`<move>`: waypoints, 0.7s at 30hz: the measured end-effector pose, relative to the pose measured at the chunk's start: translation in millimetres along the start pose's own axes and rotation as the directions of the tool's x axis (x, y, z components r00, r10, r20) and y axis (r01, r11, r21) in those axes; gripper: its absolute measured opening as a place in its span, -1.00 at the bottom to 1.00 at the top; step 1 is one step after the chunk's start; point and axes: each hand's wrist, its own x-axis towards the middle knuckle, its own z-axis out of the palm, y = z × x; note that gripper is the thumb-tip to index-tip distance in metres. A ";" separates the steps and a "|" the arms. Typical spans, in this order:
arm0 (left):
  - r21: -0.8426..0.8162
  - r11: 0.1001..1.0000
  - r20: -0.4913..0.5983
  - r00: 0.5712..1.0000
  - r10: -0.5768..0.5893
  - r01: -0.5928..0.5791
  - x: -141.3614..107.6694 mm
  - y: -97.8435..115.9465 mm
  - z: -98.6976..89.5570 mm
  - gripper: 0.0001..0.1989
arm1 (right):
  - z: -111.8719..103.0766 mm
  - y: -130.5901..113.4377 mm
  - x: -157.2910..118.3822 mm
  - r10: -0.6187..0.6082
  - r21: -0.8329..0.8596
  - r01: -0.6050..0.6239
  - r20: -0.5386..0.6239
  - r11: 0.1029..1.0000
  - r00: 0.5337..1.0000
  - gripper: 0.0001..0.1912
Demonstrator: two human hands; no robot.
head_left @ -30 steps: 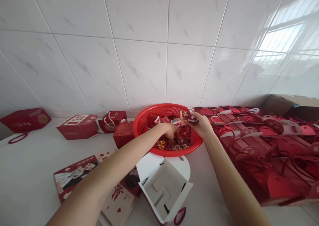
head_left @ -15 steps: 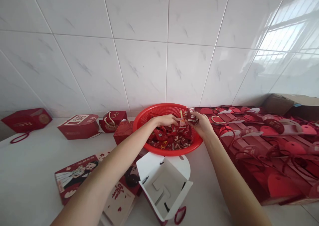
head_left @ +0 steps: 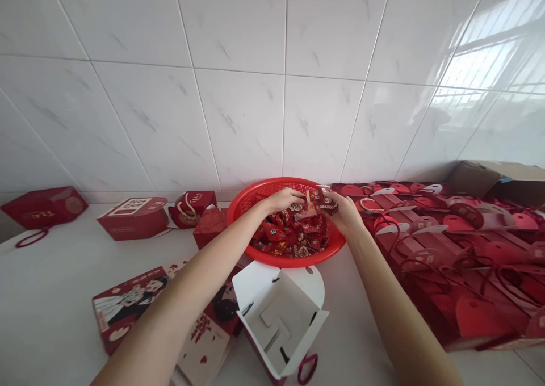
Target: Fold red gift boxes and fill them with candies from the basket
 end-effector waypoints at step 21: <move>0.182 0.982 0.054 0.998 0.041 -0.050 -149.5 70.5 9.0 -0.55 | 29.6 -38.6 -68.4 0.026 -0.290 0.114 0.439 0.950 0.898 -0.77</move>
